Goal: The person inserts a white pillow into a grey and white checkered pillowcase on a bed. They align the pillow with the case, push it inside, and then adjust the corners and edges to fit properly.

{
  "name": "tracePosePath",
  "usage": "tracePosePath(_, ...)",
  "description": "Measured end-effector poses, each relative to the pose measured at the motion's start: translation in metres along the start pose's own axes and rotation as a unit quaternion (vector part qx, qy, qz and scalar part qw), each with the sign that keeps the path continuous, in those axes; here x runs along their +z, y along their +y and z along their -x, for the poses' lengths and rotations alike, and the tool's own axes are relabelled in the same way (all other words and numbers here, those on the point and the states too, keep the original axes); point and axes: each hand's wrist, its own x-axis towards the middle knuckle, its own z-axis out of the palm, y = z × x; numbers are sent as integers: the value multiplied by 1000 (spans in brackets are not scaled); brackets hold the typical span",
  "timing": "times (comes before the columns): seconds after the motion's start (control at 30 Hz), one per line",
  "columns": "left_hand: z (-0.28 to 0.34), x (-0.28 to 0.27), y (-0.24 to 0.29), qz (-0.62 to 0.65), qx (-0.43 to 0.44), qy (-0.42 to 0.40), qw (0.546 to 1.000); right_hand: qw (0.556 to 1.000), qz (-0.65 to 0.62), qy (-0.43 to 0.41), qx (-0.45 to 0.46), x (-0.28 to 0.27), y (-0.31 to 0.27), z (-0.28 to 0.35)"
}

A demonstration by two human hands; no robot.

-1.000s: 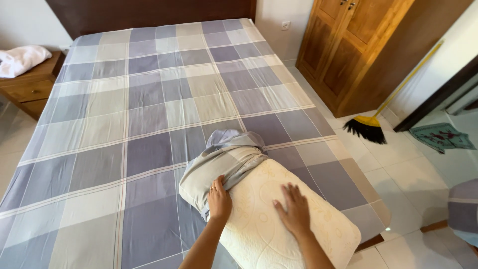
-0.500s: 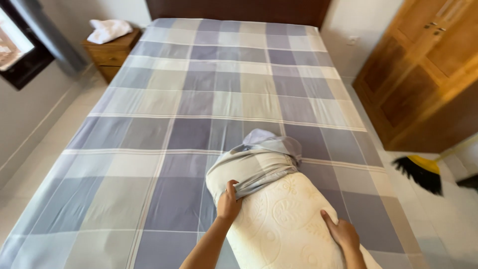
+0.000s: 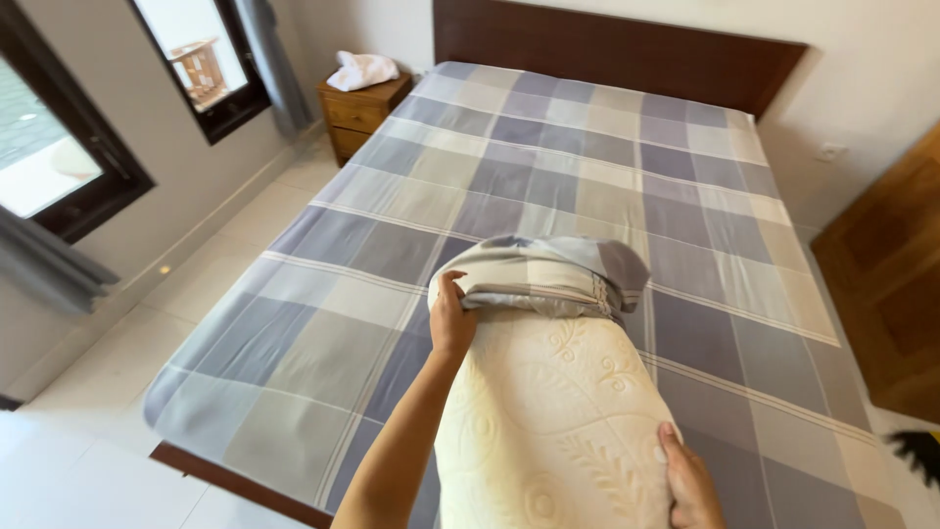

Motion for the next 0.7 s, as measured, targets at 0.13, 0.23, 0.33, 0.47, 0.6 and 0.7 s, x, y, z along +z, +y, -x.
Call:
tracePosePath(0.13,-11,-31,-28,-34,-6,13,999,993,4,-93,75,55,18,11)
tracePosePath(0.23,14,-47,-80,-125,-73,-34,989,992,60,-107,6,51,141,-28)
tracePosePath(0.33,73,-65,-150,-183,-138,-62,971,982,131,-102,-94,64,227,-132)
tracePosePath(0.47,119,-79,-149,-206,-159,-114,959,964,214,-11,-156,78,203,-115)
tracePosePath(0.6,124,-73,-138,-196,-166,-78,963,846,328,109,-406,145,80,-26)
tracePosePath(0.7,121,-61,-121,-168,-136,-87,972,776,307,29,-551,206,22,29)
